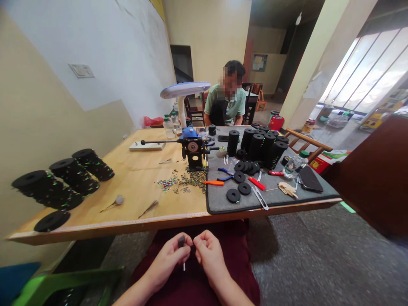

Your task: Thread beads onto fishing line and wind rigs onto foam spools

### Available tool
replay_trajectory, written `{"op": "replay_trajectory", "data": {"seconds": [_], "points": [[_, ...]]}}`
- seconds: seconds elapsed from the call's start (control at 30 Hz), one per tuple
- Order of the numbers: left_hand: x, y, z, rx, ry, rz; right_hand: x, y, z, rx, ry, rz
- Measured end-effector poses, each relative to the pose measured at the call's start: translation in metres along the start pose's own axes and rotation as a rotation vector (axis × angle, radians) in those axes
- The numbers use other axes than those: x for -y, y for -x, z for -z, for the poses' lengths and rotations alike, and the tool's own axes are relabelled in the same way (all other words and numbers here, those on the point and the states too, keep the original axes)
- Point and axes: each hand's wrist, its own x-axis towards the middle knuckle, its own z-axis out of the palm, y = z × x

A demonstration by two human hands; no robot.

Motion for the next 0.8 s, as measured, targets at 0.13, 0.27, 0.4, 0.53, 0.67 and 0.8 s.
{"op": "replay_trajectory", "data": {"seconds": [0.13,0.27,0.4,0.53,0.67,0.8], "points": [[-0.0023,0.0007,-0.0004,-0.008,0.009,0.002,-0.0012,0.0009,0.0006,0.005,-0.004,0.004],[-0.0056,0.0014,-0.0019,-0.019,-0.022,-0.003,-0.0013,0.0017,0.0003,0.008,0.0,0.009],[-0.003,-0.0005,-0.0013,-0.033,-0.024,-0.009,-0.0011,0.0018,-0.0004,0.013,0.0,0.005],[-0.001,-0.0016,0.0,-0.076,-0.096,-0.038,-0.0011,0.0018,-0.001,0.029,0.031,0.025],[-0.0046,0.0001,0.0001,-0.089,-0.173,-0.068,-0.0018,0.0008,-0.001,0.048,0.012,0.022],[-0.004,0.0004,0.002,-0.113,-0.123,-0.064,-0.0015,0.0001,-0.0002,0.072,-0.008,0.011]]}}
